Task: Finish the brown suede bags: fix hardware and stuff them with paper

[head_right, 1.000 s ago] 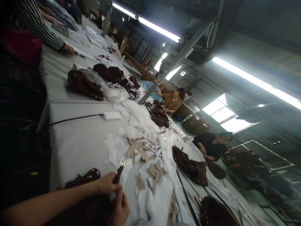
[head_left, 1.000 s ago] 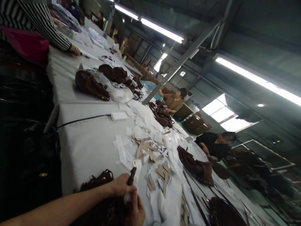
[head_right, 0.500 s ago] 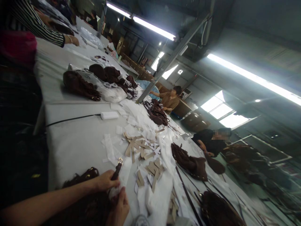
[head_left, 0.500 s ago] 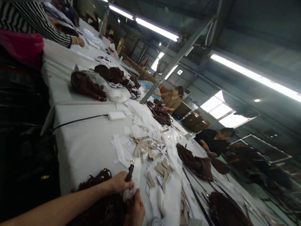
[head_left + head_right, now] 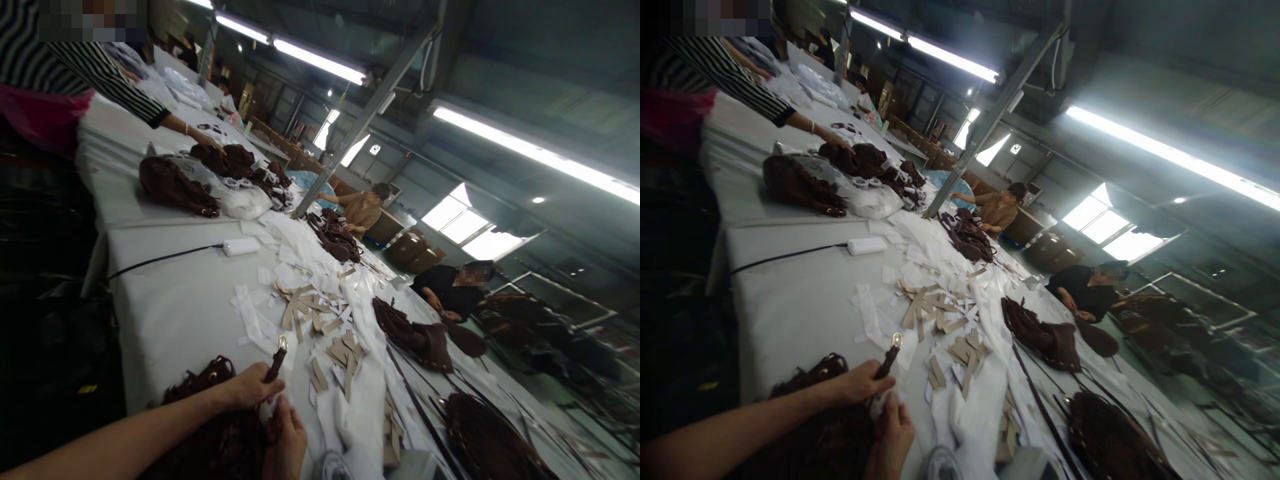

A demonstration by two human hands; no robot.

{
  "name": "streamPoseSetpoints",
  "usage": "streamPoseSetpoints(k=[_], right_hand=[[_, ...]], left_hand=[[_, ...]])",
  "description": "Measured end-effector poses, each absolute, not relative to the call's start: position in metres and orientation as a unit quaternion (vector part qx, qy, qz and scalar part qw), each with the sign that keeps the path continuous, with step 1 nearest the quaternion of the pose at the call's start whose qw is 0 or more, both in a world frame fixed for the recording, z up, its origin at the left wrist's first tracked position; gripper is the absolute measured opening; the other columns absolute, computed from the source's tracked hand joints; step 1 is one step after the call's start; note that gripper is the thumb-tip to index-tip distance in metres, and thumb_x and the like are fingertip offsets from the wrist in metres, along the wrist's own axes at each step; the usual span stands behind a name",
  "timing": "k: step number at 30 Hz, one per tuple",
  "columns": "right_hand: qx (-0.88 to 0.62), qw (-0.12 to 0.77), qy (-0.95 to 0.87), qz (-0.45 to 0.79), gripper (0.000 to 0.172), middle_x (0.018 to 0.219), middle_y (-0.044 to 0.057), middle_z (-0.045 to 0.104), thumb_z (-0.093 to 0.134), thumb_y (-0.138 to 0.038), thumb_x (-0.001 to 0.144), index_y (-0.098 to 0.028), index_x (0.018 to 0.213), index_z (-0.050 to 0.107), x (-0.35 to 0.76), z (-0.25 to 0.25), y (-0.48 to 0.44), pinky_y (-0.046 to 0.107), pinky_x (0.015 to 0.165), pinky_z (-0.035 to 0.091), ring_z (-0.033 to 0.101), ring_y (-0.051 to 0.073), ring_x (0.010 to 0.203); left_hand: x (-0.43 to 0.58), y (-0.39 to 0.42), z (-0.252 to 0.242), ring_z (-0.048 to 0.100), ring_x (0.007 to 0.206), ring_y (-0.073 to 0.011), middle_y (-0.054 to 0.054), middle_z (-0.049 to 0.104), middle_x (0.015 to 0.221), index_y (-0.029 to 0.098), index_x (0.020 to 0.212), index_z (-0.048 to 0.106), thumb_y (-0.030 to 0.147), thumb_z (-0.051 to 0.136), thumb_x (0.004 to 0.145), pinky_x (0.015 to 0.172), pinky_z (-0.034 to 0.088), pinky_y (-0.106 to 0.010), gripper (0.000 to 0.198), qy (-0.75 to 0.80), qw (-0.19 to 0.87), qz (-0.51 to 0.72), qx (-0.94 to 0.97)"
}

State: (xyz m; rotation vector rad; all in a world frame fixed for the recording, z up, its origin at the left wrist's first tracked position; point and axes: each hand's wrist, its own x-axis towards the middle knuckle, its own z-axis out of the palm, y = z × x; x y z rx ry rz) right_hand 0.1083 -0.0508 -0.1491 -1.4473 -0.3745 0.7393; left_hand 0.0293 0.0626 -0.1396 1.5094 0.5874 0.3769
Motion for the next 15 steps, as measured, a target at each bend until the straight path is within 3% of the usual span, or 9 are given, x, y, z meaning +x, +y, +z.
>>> streamPoseSetpoints(k=[6,12,15], right_hand=[[-0.632,0.678,-0.068,0.37,0.057,0.044,-0.012,0.034,0.08,-0.065,0.046,-0.018,0.059,0.05,0.1079,-0.1514,-0.0495,0.021,0.039,0.017,0.024,0.003,0.041],[-0.625,0.677,-0.062,0.385,0.059,0.041,-0.009,0.037,0.069,-0.072,0.058,-0.019,0.052,0.044,0.1056,-0.1502,-0.0502,0.022,0.041,0.017,0.028,0.004,0.041],[-0.612,0.685,-0.064,0.39,0.057,0.043,-0.01,0.037,0.076,-0.067,0.054,-0.018,0.056,0.047,0.1053,-0.1476,-0.0498,0.021,0.042,0.019,0.027,0.004,0.042]], left_hand=[[0.0267,0.0612,-0.136,0.033,0.05,-0.0094,0.006,0.038,0.053,0.018,0.06,0.048,0.044,0.058,0.072,0.046,0.027,-0.022,0.031,0.251,0.689,0.167,0.659],[0.0287,0.0621,-0.1431,0.029,0.049,-0.0087,0.006,0.034,0.051,0.019,0.055,0.042,0.046,0.057,0.075,0.044,0.02,-0.023,0.037,0.247,0.687,0.175,0.661],[0.0281,0.0612,-0.144,0.026,0.046,-0.0081,0.007,0.033,0.049,0.019,0.055,0.043,0.052,0.058,0.075,0.043,0.018,-0.023,0.041,0.245,0.695,0.169,0.654]])
